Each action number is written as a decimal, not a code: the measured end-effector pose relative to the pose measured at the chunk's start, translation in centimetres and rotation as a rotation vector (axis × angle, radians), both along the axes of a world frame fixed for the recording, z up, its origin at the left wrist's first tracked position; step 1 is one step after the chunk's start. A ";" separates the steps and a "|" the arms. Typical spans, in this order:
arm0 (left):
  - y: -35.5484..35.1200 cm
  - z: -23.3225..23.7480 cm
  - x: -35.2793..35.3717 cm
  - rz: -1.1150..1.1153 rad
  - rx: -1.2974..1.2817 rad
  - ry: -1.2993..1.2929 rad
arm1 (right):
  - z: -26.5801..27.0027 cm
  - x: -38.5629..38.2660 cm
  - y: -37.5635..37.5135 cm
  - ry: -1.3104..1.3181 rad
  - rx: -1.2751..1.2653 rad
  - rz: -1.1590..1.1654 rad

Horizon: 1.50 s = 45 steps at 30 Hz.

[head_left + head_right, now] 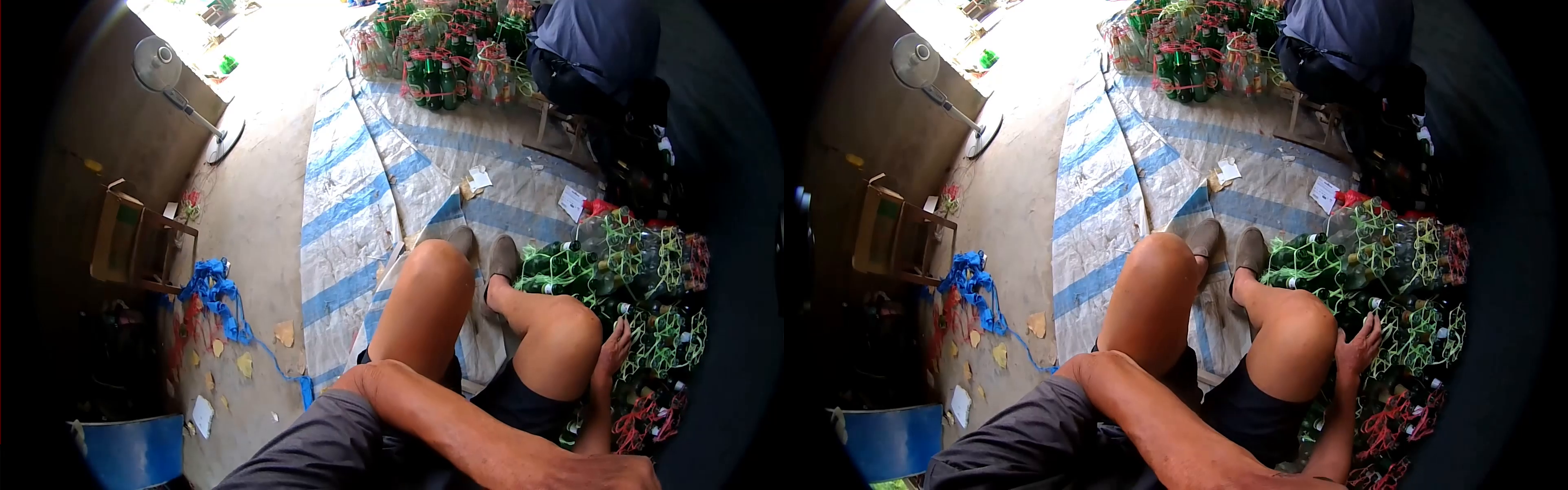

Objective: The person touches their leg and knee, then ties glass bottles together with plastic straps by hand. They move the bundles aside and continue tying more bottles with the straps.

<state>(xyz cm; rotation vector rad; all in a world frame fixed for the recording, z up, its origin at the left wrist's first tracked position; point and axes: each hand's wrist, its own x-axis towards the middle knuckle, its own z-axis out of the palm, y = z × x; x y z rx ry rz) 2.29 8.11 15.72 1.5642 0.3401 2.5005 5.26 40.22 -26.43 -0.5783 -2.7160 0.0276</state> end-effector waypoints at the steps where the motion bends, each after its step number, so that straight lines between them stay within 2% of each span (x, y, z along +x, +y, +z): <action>1: -0.3 -0.4 -0.3 -0.047 -0.002 0.034 | 0.0 0.0 -0.1 0.000 -0.005 -0.002; 4: -0.7 -1.1 0.4 -0.158 0.031 0.038 | 0.1 0.0 -0.1 0.004 0.013 0.004; 7: -1.4 -2.1 0.5 -0.207 -0.052 0.092 | 0.1 0.1 -0.2 0.001 0.013 0.004; 9: -1.6 -2.1 0.0 -0.121 -0.082 0.182 | 0.2 0.0 -0.1 0.006 0.020 0.015; 11: -1.6 -1.9 -0.9 0.063 -0.043 0.290 | 0.1 0.1 -0.1 0.008 0.022 0.008; 14: -1.6 -2.7 -2.9 0.244 -0.201 0.514 | 0.2 0.0 -0.2 0.010 0.013 0.008; 17: -1.4 -7.1 -6.1 0.324 -0.529 0.662 | 0.3 0.0 -0.4 0.020 0.001 0.001; 19: -1.0 -9.8 -9.3 0.508 -0.651 0.680 | 2.5 -0.1 -2.3 0.015 -0.017 -0.040; 20: -0.5 -12.1 -10.0 0.608 -0.742 0.612 | 1.0 0.2 -0.8 0.064 -0.003 0.047; 22: -0.2 -14.8 -12.0 0.697 -0.857 0.625 | 3.3 0.0 -1.8 -0.072 -0.088 -0.035; 23: -1.1 -15.1 -13.5 0.701 -0.888 0.715 | 2.7 -0.2 -1.8 -0.029 -0.069 -0.049; 25: -1.2 -15.7 -13.5 0.639 -0.932 0.565 | 2.6 -0.1 -1.6 -0.007 -0.120 -0.031; 26: -1.1 -15.4 -13.1 0.613 -1.019 0.535 | 2.7 0.0 -1.6 -0.015 -0.128 -0.039; 32: 0.0 -17.1 -12.1 0.522 -1.105 0.356 | 3.5 0.0 -1.7 -0.099 -0.176 -0.078; 45: 0.5 -17.3 -12.2 0.414 -1.180 0.315 | 4.6 0.2 -2.1 -0.143 -0.193 -0.104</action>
